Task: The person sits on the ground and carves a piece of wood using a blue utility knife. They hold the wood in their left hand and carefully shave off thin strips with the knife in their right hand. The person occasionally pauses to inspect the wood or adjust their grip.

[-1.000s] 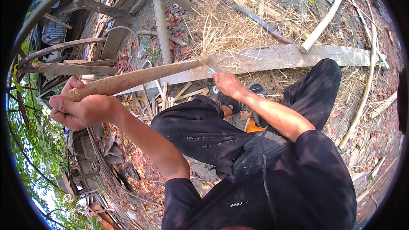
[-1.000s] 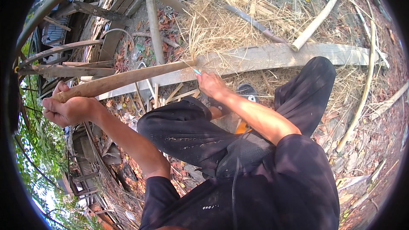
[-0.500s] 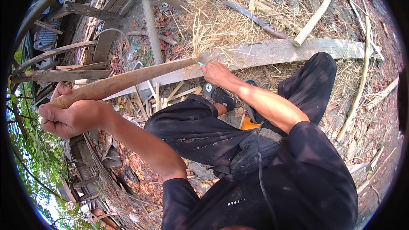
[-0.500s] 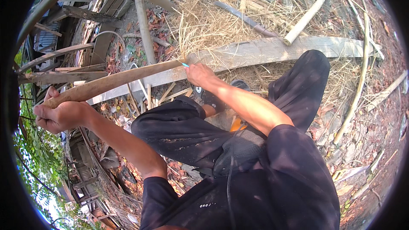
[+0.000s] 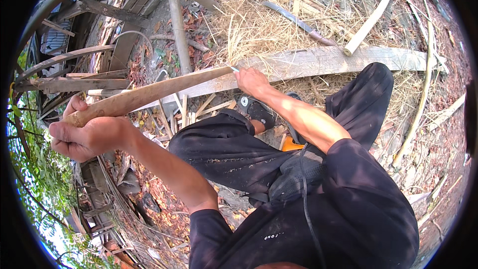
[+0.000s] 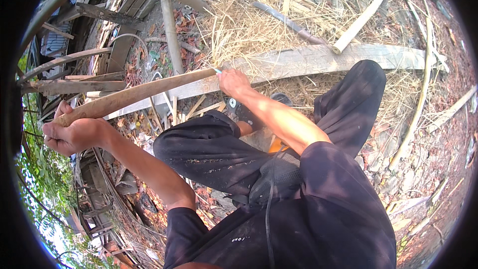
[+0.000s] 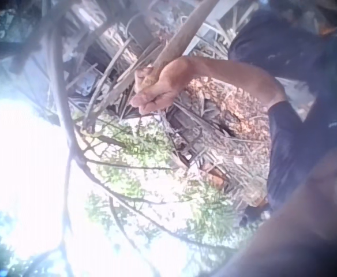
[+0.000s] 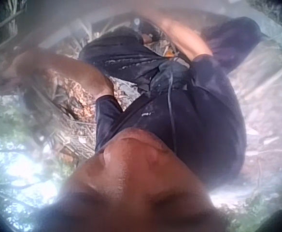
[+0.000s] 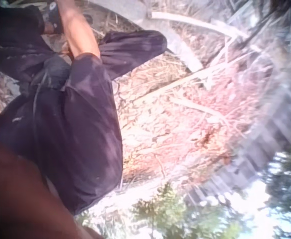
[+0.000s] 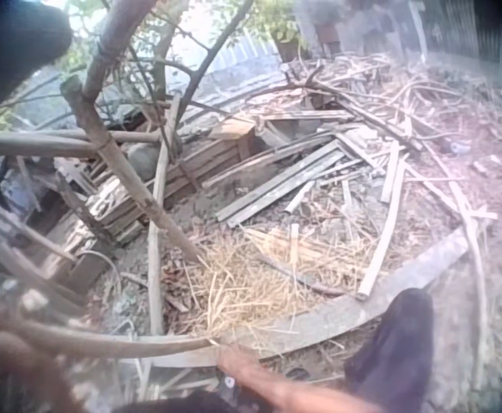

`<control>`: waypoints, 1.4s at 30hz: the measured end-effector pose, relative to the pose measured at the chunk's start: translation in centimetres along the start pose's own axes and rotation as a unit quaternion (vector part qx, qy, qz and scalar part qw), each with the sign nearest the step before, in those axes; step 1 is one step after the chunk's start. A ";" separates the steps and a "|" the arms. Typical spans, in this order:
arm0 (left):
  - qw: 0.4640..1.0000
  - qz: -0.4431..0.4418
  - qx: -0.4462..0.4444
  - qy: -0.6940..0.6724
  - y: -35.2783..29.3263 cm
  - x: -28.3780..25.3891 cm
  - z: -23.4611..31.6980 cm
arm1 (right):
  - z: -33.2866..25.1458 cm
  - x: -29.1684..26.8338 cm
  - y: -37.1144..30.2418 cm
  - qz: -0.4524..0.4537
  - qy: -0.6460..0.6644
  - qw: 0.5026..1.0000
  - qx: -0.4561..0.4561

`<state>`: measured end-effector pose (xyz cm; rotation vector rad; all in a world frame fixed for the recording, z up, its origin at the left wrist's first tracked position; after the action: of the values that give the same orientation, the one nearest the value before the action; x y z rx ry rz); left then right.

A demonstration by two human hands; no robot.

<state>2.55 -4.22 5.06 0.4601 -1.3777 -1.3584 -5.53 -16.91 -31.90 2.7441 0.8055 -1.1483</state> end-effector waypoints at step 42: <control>1.000 0.011 -0.012 0.008 1.5 -2.0 -1.9 | -0.3 -2.1 -5.0 0.035 0.148 0.987 -0.050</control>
<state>5.43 -2.94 5.04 0.4383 -1.3483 -1.3487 -9.00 -13.45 -29.56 2.8705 0.7613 -0.6758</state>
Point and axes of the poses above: each hand's wrist, its own y-axis towards the middle knuckle, its own x-axis out of the palm, z = x × y, the point moved 4 cm from there along y, towards the middle knuckle, and after that the axes turned 8 degrees about z, right-handed, at the moved point
